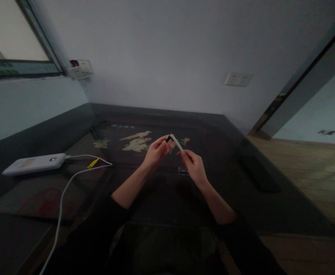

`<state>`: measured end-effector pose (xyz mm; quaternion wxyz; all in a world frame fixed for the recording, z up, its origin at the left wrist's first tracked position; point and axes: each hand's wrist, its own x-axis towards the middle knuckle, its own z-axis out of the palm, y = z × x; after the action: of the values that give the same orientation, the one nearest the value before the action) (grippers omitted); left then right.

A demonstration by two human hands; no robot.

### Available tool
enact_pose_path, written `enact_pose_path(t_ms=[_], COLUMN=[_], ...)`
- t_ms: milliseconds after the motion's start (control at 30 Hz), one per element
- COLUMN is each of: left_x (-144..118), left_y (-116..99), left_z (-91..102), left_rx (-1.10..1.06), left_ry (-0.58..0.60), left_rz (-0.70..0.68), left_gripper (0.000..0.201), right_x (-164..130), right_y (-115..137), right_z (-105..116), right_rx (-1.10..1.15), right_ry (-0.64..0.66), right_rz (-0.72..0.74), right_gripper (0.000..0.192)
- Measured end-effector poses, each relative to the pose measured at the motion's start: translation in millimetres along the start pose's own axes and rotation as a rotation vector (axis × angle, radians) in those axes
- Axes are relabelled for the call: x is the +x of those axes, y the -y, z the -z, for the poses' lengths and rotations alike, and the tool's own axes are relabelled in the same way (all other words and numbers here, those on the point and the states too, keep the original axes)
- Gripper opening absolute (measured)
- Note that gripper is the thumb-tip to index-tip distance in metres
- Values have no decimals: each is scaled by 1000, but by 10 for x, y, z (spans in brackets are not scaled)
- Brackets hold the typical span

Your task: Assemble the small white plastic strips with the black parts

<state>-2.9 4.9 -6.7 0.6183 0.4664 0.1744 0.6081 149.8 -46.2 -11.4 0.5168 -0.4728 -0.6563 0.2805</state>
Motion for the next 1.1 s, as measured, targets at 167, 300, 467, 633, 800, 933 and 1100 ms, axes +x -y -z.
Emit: enact_pose_path(t_ms=[167, 300, 467, 633, 800, 933, 1100], left_x=[0, -7, -8, -10, -9, -12, -6], left_y=[17, -20, -62, -49, -10, 2, 23], left_z=[11, -14, -60, -56, -13, -9, -1], left_rx=[9, 4, -44, -25, 15, 15, 28], left_ry=[-17, 1, -25, -26, 8, 3, -14], left_rz=[-10, -11, 11, 34, 19, 2, 2], left_gripper=[47, 48, 47, 49, 52, 49, 50], right_x=[-5, -29, -53, -48, -12, 3, -12], right_y=[13, 55, 57, 25, -16, -22, 5], right_z=[12, 5, -13, -22, -18, -9, -5], right_rx=[-57, -62, -17, 55, 79, 26, -106], right_ry=[-38, -10, 80, 122, 59, 10, -73], right_rz=[19, 46, 56, 9, -29, -21, 52], right_gripper=[33, 34, 35, 37, 38, 37, 32])
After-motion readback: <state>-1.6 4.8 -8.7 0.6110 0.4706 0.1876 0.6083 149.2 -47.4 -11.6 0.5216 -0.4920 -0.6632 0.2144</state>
